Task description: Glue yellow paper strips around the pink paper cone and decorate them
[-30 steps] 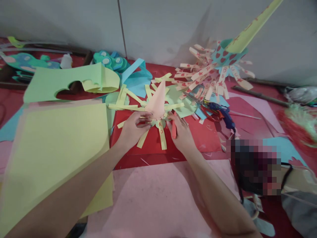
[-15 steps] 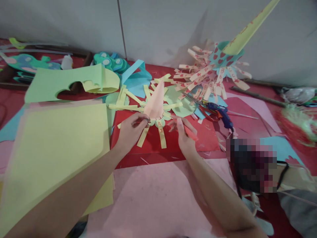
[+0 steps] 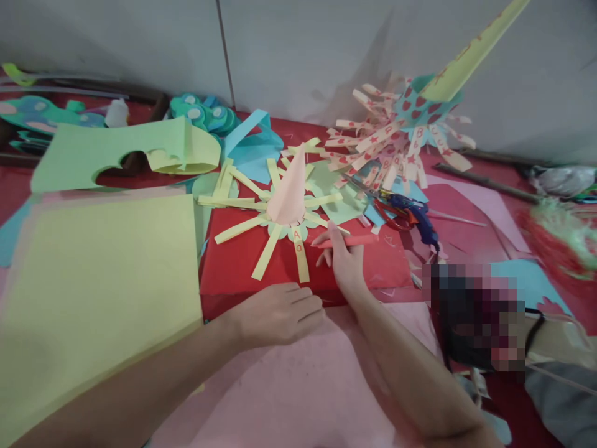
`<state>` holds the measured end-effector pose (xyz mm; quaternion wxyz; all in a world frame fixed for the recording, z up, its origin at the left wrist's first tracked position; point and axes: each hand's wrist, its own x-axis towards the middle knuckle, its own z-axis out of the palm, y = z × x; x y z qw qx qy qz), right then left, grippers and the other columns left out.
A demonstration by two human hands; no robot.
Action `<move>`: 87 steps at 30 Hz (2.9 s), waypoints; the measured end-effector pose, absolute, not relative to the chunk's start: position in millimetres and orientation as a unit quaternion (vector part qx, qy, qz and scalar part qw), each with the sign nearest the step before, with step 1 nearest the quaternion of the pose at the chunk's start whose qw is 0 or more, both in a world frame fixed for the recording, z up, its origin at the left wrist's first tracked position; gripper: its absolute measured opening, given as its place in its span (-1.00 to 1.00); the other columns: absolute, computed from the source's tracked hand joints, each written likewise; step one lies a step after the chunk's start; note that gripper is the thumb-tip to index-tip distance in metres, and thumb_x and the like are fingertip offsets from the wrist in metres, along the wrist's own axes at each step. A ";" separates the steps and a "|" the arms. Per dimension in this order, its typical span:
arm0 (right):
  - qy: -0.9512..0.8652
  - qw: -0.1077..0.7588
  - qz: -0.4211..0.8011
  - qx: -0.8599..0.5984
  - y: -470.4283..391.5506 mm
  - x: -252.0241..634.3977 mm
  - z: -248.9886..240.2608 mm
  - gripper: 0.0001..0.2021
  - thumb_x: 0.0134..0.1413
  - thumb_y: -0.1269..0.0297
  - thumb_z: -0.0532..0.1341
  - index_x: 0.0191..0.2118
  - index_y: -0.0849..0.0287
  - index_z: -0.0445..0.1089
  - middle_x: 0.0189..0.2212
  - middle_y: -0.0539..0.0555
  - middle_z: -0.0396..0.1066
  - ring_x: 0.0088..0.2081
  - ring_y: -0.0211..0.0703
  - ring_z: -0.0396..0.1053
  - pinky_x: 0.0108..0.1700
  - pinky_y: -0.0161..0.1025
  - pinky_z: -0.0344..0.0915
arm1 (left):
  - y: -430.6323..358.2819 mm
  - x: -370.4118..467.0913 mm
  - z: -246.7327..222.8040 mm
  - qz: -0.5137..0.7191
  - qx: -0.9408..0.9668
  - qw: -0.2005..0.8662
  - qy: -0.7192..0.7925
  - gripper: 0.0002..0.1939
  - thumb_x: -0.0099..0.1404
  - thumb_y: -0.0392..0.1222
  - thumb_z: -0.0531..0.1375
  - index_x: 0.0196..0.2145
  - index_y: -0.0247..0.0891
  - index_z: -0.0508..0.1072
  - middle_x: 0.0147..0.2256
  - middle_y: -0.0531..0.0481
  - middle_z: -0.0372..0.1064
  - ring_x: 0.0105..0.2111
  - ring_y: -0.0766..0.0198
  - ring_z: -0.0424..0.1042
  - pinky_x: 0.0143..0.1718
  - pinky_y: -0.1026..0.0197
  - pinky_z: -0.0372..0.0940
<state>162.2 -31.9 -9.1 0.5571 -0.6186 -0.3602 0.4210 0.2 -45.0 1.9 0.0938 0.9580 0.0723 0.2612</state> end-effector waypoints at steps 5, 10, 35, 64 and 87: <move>-0.345 0.563 0.403 -0.633 -32.7 165.8 -3.4 -0.61 0.06 -0.01 0.14 -0.58 0.18 0.37 -0.80 -0.16 0.04 -0.75 -0.43 0.03 -0.68 -0.39 0.24 | -38.0 -4.8 -2.5 0.224 0.961 0.116 0.114 -0.69 0.38 -0.37 -0.11 -0.35 -0.25 0.40 -0.42 0.05 0.41 -0.44 0.38 0.36 -0.36 0.29 0.25; -0.369 0.559 0.401 -0.625 -32.1 174.4 -1.7 -0.62 0.08 -0.02 0.11 -0.53 0.18 0.39 -0.80 -0.16 0.07 -0.75 -0.44 0.03 -0.66 -0.40 0.26 | -31.0 -6.6 3.0 0.259 0.956 0.067 0.120 -0.64 0.41 -0.35 -0.16 -0.31 -0.28 0.41 -0.42 0.02 0.44 -0.42 0.35 0.39 -0.36 0.28 0.26; -0.404 0.595 0.282 -0.635 -24.8 203.4 -5.0 -0.79 0.08 0.11 0.14 -0.20 0.07 0.29 -0.27 -0.01 0.35 -0.55 -0.42 0.26 -0.57 -0.42 0.30 | -21.1 -5.5 -3.3 0.184 0.868 -0.019 0.460 -0.69 0.38 -0.22 -0.04 -0.07 -0.32 0.42 -0.07 -0.24 0.37 -0.13 0.04 0.40 -0.21 0.02 0.37; -0.395 0.568 0.382 -0.613 -37.0 162.2 -3.7 -0.61 0.13 -0.01 0.06 -0.53 0.15 0.38 -0.74 -0.13 0.12 -0.74 -0.43 0.02 -0.56 -0.33 0.33 | -19.8 -3.9 -2.8 0.182 0.887 0.086 0.417 -0.65 0.35 -0.17 0.01 0.04 -0.31 0.31 0.12 -0.25 0.18 0.11 0.02 0.21 0.11 -0.09 0.16; -0.441 0.524 0.411 -0.602 -40.0 155.9 -6.5 -0.65 0.07 0.07 0.18 -0.56 0.10 0.06 -0.77 -0.21 0.06 -0.72 -0.40 0.15 -0.59 -0.38 0.27 | -12.0 -3.0 -3.1 0.143 0.869 0.253 0.400 -0.81 0.16 -0.26 0.19 -0.23 -0.24 0.34 0.04 -0.07 0.29 0.07 0.13 0.26 0.09 -0.02 0.18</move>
